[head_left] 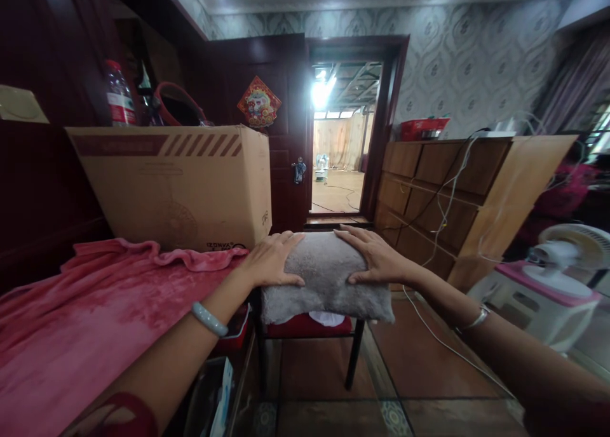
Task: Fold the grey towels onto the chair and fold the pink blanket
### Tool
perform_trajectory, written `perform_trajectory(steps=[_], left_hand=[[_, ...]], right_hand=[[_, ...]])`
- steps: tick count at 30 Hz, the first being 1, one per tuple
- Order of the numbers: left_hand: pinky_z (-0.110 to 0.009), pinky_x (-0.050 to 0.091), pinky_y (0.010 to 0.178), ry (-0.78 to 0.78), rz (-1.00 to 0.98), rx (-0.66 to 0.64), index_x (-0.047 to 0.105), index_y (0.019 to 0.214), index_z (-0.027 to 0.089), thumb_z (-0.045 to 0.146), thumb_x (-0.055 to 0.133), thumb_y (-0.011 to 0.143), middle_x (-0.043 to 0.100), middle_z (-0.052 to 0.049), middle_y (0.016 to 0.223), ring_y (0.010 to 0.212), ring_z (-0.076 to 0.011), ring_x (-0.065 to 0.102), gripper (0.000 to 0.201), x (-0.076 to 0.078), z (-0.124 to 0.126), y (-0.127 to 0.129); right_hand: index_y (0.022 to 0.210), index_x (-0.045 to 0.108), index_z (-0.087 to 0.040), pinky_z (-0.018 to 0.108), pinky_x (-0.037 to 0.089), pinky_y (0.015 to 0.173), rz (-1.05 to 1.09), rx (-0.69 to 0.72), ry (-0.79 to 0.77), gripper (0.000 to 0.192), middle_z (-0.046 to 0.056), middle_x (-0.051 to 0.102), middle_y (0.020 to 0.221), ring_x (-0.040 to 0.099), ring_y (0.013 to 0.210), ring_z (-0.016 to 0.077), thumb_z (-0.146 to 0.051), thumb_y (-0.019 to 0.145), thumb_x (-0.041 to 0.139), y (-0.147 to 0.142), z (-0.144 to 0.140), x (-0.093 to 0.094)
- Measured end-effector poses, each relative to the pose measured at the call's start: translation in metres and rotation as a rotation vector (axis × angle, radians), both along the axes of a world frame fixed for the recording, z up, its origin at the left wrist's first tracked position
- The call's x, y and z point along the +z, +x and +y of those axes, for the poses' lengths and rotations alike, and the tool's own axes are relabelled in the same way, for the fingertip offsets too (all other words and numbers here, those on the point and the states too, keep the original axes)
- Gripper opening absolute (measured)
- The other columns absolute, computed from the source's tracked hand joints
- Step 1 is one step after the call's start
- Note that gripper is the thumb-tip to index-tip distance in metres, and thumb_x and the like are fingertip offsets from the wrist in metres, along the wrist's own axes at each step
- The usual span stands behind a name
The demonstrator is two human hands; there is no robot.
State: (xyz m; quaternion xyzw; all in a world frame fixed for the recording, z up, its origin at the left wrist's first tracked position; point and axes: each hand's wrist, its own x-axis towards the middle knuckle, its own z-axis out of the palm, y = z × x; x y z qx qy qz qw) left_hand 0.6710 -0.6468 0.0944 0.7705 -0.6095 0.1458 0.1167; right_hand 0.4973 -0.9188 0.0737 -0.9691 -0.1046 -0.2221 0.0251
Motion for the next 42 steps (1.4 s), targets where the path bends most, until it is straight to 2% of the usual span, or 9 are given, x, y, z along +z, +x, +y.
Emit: perform_trajectory(steps=[3,8,13,20,24,28,32,37,42], left_hand=[[-0.051,0.030,0.120,0.056,0.017,-0.038,0.032,0.156,0.027,0.065,0.083,0.062,0.039,-0.015,0.158,0.143,-0.0363,0.039,0.114,0.003,0.013,0.011],[-0.050,0.033,0.119,0.091,0.115,0.042,0.024,0.159,0.028,0.059,0.087,0.061,0.038,-0.016,0.156,0.143,-0.0358,0.040,0.121,-0.001,0.031,0.020],[-0.047,0.043,0.111,0.040,0.170,0.046,0.025,0.158,0.031,0.046,0.088,0.063,0.047,-0.013,0.147,0.133,-0.0332,0.051,0.115,-0.008,0.030,0.020],[-0.046,0.041,0.113,-0.017,0.185,0.031,0.031,0.156,0.029,0.040,0.086,0.066,0.052,-0.013,0.143,0.132,-0.0319,0.051,0.107,-0.014,0.024,0.026],[-0.046,0.040,0.115,-0.023,0.206,0.032,0.029,0.157,0.031,0.042,0.086,0.065,0.049,-0.012,0.147,0.136,-0.0318,0.048,0.109,-0.014,0.025,0.025],[-0.049,0.032,0.120,-0.001,0.188,0.059,0.028,0.157,0.025,0.046,0.084,0.068,0.037,-0.016,0.158,0.147,-0.0332,0.036,0.108,-0.011,0.034,0.016],[-0.050,0.024,0.124,-0.006,0.186,0.100,0.027,0.158,0.022,0.048,0.079,0.074,0.025,-0.018,0.165,0.153,-0.0325,0.024,0.102,-0.009,0.063,-0.001],[-0.050,0.026,0.124,-0.004,0.213,0.159,0.030,0.158,0.023,0.045,0.073,0.079,0.031,-0.015,0.164,0.151,-0.0316,0.029,0.092,-0.010,0.124,-0.022],[-0.049,0.030,0.122,-0.049,0.289,0.345,0.038,0.155,0.025,0.054,0.064,0.083,0.038,-0.010,0.161,0.148,-0.0325,0.037,0.082,-0.037,0.206,-0.036]], right_hand=[[0.163,0.016,-0.024,0.063,0.027,0.116,0.006,-0.015,0.014,0.124,0.019,0.019,0.166,0.027,0.147,0.0429,-0.084,0.068,0.067,-0.010,-0.009,-0.005],[0.164,0.010,-0.022,0.057,0.030,0.118,0.028,0.052,0.047,0.127,0.020,0.025,0.163,0.029,0.147,0.0397,-0.080,0.069,0.071,-0.018,-0.015,-0.008],[0.164,0.010,-0.024,0.059,0.032,0.117,0.051,0.060,0.042,0.127,0.018,0.025,0.164,0.029,0.146,0.0415,-0.074,0.068,0.076,-0.018,-0.018,-0.006],[0.163,0.017,-0.026,0.059,0.036,0.113,0.076,0.072,0.116,0.115,0.018,0.034,0.159,0.038,0.142,0.0399,-0.064,0.073,0.077,-0.012,-0.024,-0.006],[0.163,0.018,-0.026,0.058,0.034,0.114,0.064,0.060,0.121,0.117,0.018,0.032,0.160,0.036,0.143,0.0391,-0.064,0.071,0.078,-0.010,-0.025,-0.008],[0.163,0.018,-0.023,0.059,0.032,0.116,0.088,0.054,0.110,0.121,0.020,0.030,0.161,0.033,0.146,0.0394,-0.070,0.068,0.077,-0.011,-0.026,-0.008],[0.163,0.018,-0.023,0.064,0.029,0.115,0.121,-0.002,0.015,0.122,0.021,0.026,0.163,0.026,0.149,0.0422,-0.076,0.068,0.074,-0.015,-0.022,0.000],[0.162,0.022,-0.031,0.070,0.026,0.113,0.077,-0.080,-0.109,0.100,0.016,0.027,0.165,0.024,0.150,0.0419,-0.076,0.081,0.062,-0.015,0.009,0.016],[0.160,0.027,-0.032,0.068,0.031,0.113,0.027,-0.061,-0.144,0.085,0.013,0.032,0.163,0.028,0.149,0.0390,-0.066,0.089,0.058,0.000,0.049,0.019]])
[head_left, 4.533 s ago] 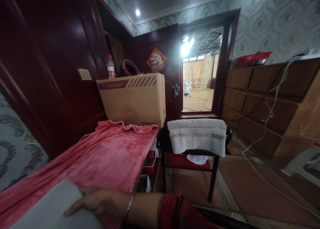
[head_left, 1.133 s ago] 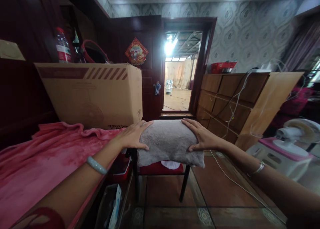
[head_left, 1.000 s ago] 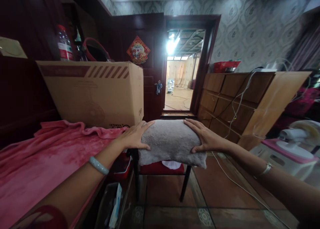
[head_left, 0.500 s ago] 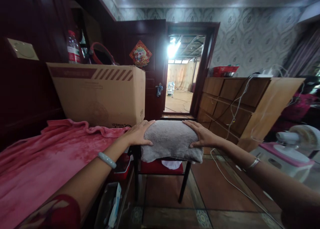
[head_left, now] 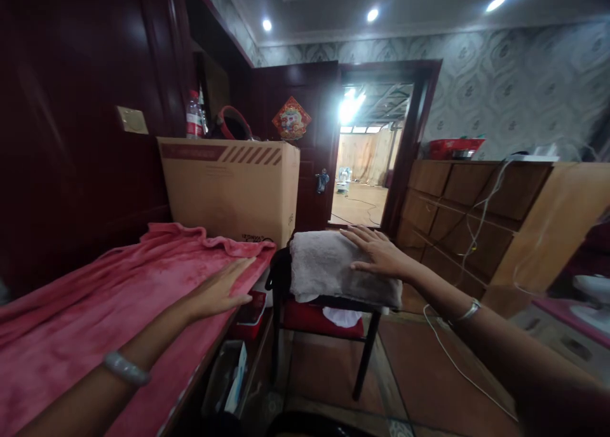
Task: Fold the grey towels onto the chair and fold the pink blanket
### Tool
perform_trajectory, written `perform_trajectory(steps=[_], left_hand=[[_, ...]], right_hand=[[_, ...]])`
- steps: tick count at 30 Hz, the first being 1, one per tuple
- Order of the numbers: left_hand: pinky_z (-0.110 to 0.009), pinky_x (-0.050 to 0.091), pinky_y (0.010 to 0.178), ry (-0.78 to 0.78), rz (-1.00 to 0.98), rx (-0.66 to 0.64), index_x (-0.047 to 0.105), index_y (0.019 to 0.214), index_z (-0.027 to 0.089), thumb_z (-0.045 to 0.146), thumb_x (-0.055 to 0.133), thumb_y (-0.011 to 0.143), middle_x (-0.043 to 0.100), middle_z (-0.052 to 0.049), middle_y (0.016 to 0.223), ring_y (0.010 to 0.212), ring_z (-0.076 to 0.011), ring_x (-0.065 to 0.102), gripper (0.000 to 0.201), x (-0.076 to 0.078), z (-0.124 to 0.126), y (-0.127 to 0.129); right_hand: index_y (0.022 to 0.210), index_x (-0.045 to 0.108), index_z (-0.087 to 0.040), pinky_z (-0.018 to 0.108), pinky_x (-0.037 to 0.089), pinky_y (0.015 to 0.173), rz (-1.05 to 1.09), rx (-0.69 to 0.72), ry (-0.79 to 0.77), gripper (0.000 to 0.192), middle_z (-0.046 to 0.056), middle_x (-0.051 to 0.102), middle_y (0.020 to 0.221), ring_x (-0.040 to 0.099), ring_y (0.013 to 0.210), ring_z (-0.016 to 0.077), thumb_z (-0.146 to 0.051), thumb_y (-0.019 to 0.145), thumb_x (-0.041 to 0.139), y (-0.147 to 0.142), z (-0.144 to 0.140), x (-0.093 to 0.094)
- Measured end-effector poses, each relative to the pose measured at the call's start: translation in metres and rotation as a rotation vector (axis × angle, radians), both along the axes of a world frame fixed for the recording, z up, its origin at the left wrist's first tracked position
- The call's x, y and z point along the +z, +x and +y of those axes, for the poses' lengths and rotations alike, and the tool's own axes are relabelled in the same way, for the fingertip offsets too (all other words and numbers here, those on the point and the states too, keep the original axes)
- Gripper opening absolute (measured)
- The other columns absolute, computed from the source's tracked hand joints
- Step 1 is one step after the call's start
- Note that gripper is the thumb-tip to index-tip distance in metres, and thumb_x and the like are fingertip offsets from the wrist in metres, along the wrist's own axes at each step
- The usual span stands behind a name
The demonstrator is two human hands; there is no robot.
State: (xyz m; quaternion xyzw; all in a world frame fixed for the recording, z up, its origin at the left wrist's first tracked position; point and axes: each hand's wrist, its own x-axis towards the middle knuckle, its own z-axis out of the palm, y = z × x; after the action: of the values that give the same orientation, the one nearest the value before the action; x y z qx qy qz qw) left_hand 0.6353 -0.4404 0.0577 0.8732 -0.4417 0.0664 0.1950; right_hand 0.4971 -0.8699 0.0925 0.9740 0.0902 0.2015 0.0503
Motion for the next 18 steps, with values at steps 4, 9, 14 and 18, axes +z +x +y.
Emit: perform_trajectory(steps=[4,9,14,18], left_hand=[[-0.049,0.029,0.122,0.000,0.071,0.207,0.041,0.154,0.024,0.060,0.057,0.083,0.038,-0.009,0.161,0.147,-0.0331,0.038,0.081,-0.042,0.087,-0.023],[-0.051,0.030,0.122,0.054,0.106,0.474,0.048,0.149,0.020,0.055,0.052,0.083,0.044,-0.013,0.156,0.145,-0.0335,0.042,0.075,-0.083,0.197,-0.082],[-0.054,0.029,0.121,0.198,0.085,0.810,0.048,0.148,0.009,0.046,0.044,0.087,0.043,-0.021,0.155,0.145,-0.0365,0.039,0.071,-0.096,0.276,-0.157],[-0.061,0.029,0.119,0.264,0.103,1.013,0.048,0.149,0.016,0.045,0.045,0.091,0.040,-0.020,0.158,0.148,-0.0371,0.034,0.065,-0.109,0.315,-0.214]], right_hand=[[0.157,0.036,-0.027,0.067,0.033,0.113,-0.081,-0.010,0.007,0.072,0.015,0.037,0.160,0.032,0.147,0.0410,-0.048,0.092,0.058,0.006,0.029,-0.009],[0.153,0.043,-0.025,0.057,0.037,0.116,-0.133,0.308,0.144,0.059,0.014,0.042,0.157,0.041,0.143,0.0339,-0.044,0.098,0.049,0.014,0.111,-0.035],[0.142,0.058,-0.023,0.053,0.042,0.113,0.234,0.743,0.171,0.050,0.018,0.043,0.156,0.047,0.139,0.0332,-0.044,0.096,0.056,0.026,0.245,-0.093],[0.146,0.053,-0.020,0.051,0.041,0.114,0.380,0.924,0.216,0.055,0.018,0.039,0.159,0.043,0.142,0.0324,-0.041,0.095,0.058,0.048,0.352,-0.124]])
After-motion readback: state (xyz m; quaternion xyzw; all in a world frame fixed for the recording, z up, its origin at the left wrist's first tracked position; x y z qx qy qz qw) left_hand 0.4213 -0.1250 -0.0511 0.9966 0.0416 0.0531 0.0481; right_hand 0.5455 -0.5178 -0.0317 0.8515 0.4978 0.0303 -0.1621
